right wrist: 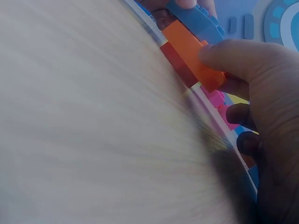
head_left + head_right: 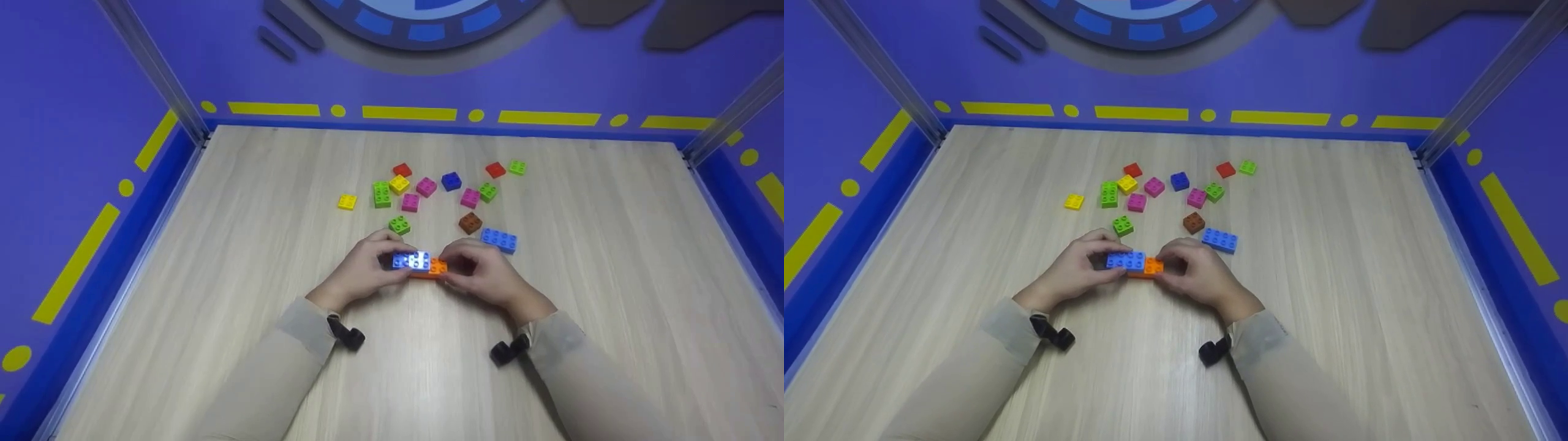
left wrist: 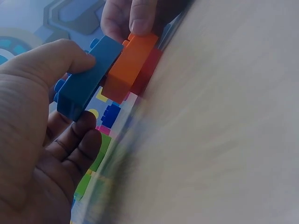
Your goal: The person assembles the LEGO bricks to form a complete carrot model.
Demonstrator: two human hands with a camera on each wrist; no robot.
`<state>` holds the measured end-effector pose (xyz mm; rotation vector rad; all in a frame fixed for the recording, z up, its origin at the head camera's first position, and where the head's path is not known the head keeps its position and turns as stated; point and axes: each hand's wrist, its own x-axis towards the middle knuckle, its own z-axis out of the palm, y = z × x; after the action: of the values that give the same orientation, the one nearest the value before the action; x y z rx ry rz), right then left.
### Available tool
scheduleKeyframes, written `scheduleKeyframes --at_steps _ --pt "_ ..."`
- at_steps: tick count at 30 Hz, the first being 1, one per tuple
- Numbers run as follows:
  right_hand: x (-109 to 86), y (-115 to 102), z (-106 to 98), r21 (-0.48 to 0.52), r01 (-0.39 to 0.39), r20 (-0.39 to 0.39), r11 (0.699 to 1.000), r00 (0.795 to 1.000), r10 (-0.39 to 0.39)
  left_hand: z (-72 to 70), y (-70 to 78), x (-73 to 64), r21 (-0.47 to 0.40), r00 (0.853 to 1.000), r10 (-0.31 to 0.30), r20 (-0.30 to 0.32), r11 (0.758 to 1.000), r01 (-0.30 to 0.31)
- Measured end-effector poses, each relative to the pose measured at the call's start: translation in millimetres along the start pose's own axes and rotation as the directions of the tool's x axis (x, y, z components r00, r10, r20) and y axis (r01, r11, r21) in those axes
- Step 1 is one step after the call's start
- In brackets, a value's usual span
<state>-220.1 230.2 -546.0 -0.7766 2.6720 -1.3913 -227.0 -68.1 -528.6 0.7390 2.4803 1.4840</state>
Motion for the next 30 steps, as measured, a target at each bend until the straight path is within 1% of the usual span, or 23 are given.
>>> scheduleKeyframes --at_steps 4,10,17,25,30 --pt "-0.7 -0.8 0.0 0.002 0.001 -0.002 1.000 1.000 -0.001 0.1 0.2 0.0 -0.014 1.000 -0.006 0.011 1.000 0.006" --pt "-0.9 -2.6 -0.2 -0.026 0.007 0.001 1.000 1.000 -0.007 -0.4 1.1 -0.7 -0.018 1.000 -0.012 0.023 1.000 0.012" --pt "-0.4 -3.4 -0.6 -0.051 0.012 -0.003 0.999 1.000 -0.012 -0.8 6.3 -0.7 -0.023 0.997 -0.063 0.035 0.998 0.064" --pt "0.0 -4.2 -0.8 -0.037 -0.002 -0.002 0.999 1.000 0.002 -1.1 8.5 1.2 0.000 0.991 -0.121 0.060 0.993 0.121" --pt "0.1 -3.6 0.2 -0.041 0.007 0.000 0.999 1.000 -0.007 -1.3 6.5 -0.3 0.019 0.991 -0.117 0.067 0.993 0.116"
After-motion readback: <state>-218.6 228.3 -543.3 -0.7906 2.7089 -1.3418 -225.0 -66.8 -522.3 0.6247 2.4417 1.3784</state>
